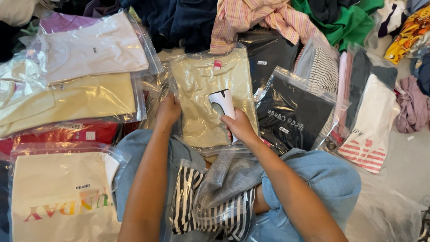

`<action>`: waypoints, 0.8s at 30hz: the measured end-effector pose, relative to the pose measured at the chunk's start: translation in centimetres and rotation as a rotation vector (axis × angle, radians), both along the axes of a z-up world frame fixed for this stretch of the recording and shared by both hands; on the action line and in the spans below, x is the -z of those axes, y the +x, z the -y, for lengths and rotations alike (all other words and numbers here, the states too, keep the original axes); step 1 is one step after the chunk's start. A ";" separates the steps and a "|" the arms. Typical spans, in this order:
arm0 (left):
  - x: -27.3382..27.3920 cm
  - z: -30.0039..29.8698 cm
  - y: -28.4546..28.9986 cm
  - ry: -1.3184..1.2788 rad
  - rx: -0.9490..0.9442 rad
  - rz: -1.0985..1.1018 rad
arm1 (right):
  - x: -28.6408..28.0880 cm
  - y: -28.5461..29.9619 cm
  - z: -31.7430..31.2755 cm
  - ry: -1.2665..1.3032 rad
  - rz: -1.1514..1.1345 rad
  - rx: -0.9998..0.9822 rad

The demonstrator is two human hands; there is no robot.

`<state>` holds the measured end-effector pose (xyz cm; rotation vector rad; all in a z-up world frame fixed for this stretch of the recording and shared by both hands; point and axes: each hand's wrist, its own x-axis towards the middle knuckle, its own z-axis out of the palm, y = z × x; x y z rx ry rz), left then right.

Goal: The person sits cross-legged on the floor and uses a handheld barcode scanner to scan barcodes on several packaged clothing items. They handle each package one at a time, scan the barcode, and place the item aside.

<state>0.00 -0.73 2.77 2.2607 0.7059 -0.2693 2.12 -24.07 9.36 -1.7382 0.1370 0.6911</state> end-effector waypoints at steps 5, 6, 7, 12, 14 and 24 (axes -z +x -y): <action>0.8 -0.1 0.1 0.015 0.003 -0.001 | -0.1 -0.1 0.0 0.008 -0.004 0.005; 0.8 -0.1 0.1 0.015 0.000 -0.003 | -0.1 -0.1 0.0 0.012 -0.003 0.008; 0.6 -0.1 0.1 0.017 -0.003 -0.004 | -0.1 -0.1 0.0 0.017 0.000 0.010; 2.9 -1.0 0.6 -0.011 -0.034 -0.026 | -0.1 0.1 0.0 0.018 0.008 0.011; 5.6 -1.7 0.9 -0.025 -0.044 -0.036 | -0.3 0.0 0.0 0.019 0.009 0.016; 7.5 -1.9 0.7 -0.480 -0.303 0.055 | -0.6 0.8 0.4 0.034 0.026 0.033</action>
